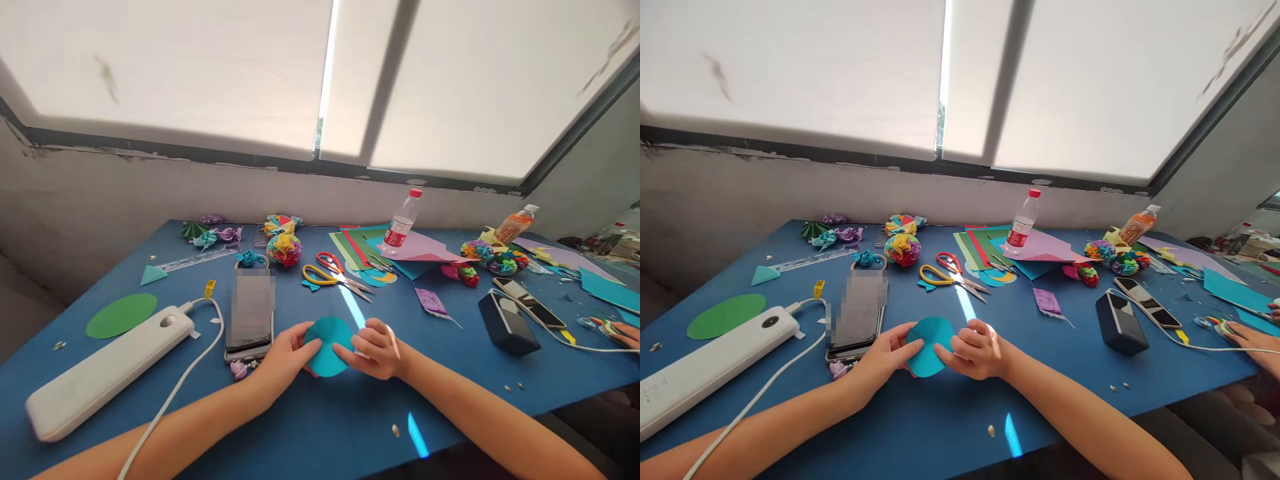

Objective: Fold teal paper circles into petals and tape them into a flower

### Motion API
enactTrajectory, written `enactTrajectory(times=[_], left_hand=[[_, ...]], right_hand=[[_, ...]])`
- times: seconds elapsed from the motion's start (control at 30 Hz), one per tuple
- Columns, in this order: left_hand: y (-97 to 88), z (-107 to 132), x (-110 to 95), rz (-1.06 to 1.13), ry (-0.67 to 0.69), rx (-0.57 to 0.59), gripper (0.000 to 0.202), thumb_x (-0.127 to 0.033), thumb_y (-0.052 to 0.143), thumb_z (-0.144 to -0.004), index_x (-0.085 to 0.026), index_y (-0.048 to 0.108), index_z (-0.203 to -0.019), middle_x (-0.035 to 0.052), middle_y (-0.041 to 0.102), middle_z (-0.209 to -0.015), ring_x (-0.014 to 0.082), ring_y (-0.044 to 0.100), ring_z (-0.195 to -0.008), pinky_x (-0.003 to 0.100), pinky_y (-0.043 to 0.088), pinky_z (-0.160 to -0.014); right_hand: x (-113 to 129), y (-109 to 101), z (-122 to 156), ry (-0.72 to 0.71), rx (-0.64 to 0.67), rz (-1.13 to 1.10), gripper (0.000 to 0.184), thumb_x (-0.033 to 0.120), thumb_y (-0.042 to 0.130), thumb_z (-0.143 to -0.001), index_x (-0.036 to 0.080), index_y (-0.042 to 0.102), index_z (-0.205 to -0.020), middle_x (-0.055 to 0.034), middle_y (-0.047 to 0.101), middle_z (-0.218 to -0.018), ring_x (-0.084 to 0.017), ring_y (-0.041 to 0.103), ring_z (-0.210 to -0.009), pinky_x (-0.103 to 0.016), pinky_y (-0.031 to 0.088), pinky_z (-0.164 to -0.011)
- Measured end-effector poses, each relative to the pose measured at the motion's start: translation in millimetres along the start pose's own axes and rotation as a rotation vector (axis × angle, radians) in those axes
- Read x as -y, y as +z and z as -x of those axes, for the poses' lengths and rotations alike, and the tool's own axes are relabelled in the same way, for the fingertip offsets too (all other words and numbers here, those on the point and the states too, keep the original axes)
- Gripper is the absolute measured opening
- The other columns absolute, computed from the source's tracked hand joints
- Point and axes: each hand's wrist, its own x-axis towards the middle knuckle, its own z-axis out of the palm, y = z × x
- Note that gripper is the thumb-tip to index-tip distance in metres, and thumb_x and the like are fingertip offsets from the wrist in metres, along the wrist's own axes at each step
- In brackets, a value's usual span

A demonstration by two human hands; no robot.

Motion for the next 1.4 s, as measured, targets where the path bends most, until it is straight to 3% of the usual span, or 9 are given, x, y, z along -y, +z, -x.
enactTrajectory(times=[0.17,0.33,0.57,0.63,0.8,0.93,1.0,1.23,1.4], left_hand=[[3.4,-1,-1,0.009,0.026,-0.061,0.047,-0.041,0.073,-0.067,-0.013,0.062,-0.102,0.0068,0.068,-0.091,0.0193,0.061,-0.083,0.027,0.050,-0.072],[3.5,1,0,-0.002,0.041,-0.092,0.046,-0.039,0.074,-0.066,-0.013,0.064,-0.103,0.0077,0.069,-0.096,0.0206,0.061,-0.086,0.027,0.049,-0.072],[1.9,2,0,-0.049,0.061,0.077,0.041,-0.038,0.067,-0.074,-0.015,0.063,-0.108,0.0084,0.069,-0.098,0.0223,0.064,-0.087,0.028,0.052,-0.066],[0.4,3,-1,-0.060,0.034,0.109,0.039,-0.036,0.066,-0.076,-0.016,0.062,-0.110,0.0091,0.068,-0.100,0.0229,0.066,-0.088,0.026,0.051,-0.063],[-3.8,2,-3,-0.049,-0.026,0.173,0.041,-0.037,0.065,-0.079,-0.016,0.059,-0.114,0.0106,0.068,-0.097,0.0236,0.068,-0.084,0.022,0.050,-0.053],[-3.0,3,-2,-0.024,0.017,0.099,0.046,-0.039,0.068,-0.075,-0.017,0.059,-0.115,0.0069,0.068,-0.088,0.0215,0.066,-0.076,0.025,0.052,-0.051],[-1.1,4,0,-0.030,0.045,0.068,0.043,-0.037,0.070,-0.074,-0.016,0.062,-0.110,0.0059,0.068,-0.086,0.0211,0.065,-0.077,0.025,0.052,-0.053],[2.8,7,3,-0.032,0.106,0.101,0.041,-0.046,0.059,-0.081,-0.015,0.062,-0.108,0.0102,0.067,-0.103,0.0240,0.067,-0.086,0.026,0.052,-0.060],[1.7,6,6,-0.046,0.114,0.134,0.041,-0.045,0.061,-0.080,-0.014,0.061,-0.108,0.0103,0.068,-0.099,0.0254,0.065,-0.092,0.027,0.052,-0.063]], right_hand=[[4,-2,-6,0.012,0.067,-0.038,0.022,0.011,0.047,-0.087,0.019,0.068,-0.084,0.0004,0.053,-0.063,-0.011,0.048,-0.062,-0.028,0.039,-0.058],[8,1,-1,0.035,0.111,-0.089,0.014,0.010,0.053,-0.085,0.015,0.064,-0.090,-0.0007,0.053,-0.065,-0.012,0.046,-0.061,-0.028,0.041,-0.056],[19,0,-2,0.511,0.161,-0.438,0.014,0.010,0.053,-0.083,0.018,0.056,-0.095,-0.0132,0.047,-0.114,-0.021,0.051,-0.102,-0.036,0.048,-0.078],[20,0,-6,0.575,0.174,-0.525,0.014,0.010,0.051,-0.085,0.019,0.054,-0.095,-0.0137,0.046,-0.122,-0.022,0.050,-0.109,-0.036,0.048,-0.081],[16,-1,-8,0.503,0.179,-0.530,0.014,0.011,0.051,-0.086,0.020,0.056,-0.095,-0.0128,0.047,-0.126,-0.024,0.047,-0.117,-0.040,0.045,-0.088],[14,-1,-5,0.305,0.113,-0.464,0.013,0.017,0.053,-0.087,0.023,0.058,-0.097,-0.0087,0.054,-0.120,-0.022,0.053,-0.109,-0.041,0.045,-0.086],[15,-1,-4,0.302,0.098,-0.425,0.014,0.018,0.055,-0.086,0.025,0.059,-0.097,-0.0081,0.054,-0.121,-0.023,0.053,-0.109,-0.042,0.045,-0.086],[21,6,-7,0.708,0.105,-0.602,0.008,0.014,0.055,-0.085,0.020,0.059,-0.089,-0.0108,0.047,-0.122,-0.020,0.056,-0.101,-0.037,0.050,-0.083],[22,10,-8,0.842,0.126,-0.657,0.004,0.019,0.057,-0.084,0.018,0.058,-0.080,-0.0088,0.050,-0.108,-0.018,0.056,-0.095,-0.035,0.048,-0.085]])
